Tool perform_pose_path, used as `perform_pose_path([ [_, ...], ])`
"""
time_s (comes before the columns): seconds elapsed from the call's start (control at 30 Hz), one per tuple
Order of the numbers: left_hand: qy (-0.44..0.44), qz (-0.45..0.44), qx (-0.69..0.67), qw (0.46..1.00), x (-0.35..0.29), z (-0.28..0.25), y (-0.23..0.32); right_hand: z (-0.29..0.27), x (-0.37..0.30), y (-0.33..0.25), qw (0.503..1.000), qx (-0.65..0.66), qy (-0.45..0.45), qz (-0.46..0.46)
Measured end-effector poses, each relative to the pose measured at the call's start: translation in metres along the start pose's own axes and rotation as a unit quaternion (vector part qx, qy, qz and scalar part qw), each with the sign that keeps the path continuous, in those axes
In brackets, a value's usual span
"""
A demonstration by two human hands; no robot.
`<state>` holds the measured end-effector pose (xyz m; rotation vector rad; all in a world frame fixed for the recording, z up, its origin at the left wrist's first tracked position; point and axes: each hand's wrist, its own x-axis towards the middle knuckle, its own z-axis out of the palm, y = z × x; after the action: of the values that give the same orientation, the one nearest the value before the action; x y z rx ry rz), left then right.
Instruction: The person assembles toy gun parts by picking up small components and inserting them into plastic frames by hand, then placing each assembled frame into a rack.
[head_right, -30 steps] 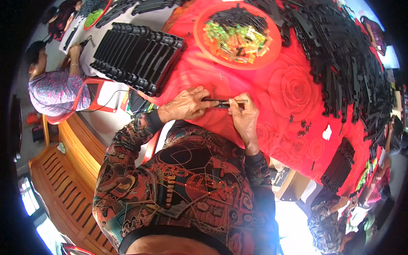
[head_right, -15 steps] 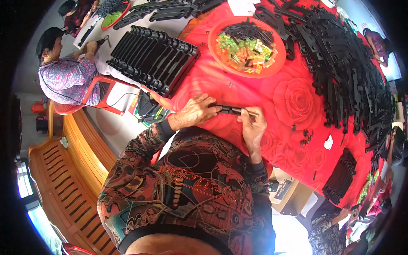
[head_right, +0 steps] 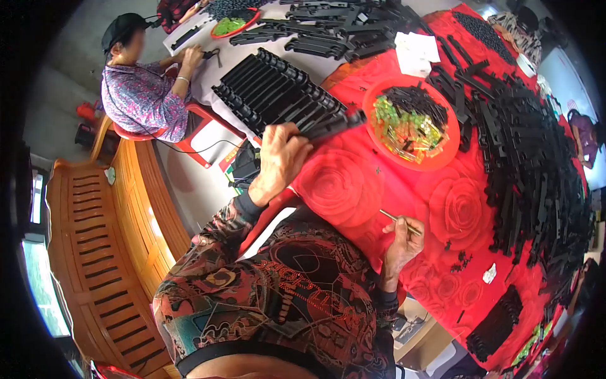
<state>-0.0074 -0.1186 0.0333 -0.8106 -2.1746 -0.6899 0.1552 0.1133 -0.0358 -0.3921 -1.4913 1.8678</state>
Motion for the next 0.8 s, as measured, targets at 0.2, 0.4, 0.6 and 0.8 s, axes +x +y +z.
perform_pose_path([
  [0.2,0.005,-0.105,0.136,0.985,0.002,0.026,-0.072,-0.007,-0.005,0.011,0.998,-0.042,0.016,0.045],
  [0.4,-0.009,-0.127,0.160,0.979,0.001,0.031,-0.090,-0.009,-0.007,0.015,0.996,-0.069,0.003,0.061],
  [0.6,-0.008,-0.115,0.179,0.977,0.003,0.031,-0.092,-0.008,-0.008,0.016,0.993,-0.083,-0.001,0.086],
  [0.8,-0.014,-0.119,0.193,0.974,0.002,0.029,-0.092,-0.013,-0.010,0.020,0.993,-0.073,-0.003,0.092],
])
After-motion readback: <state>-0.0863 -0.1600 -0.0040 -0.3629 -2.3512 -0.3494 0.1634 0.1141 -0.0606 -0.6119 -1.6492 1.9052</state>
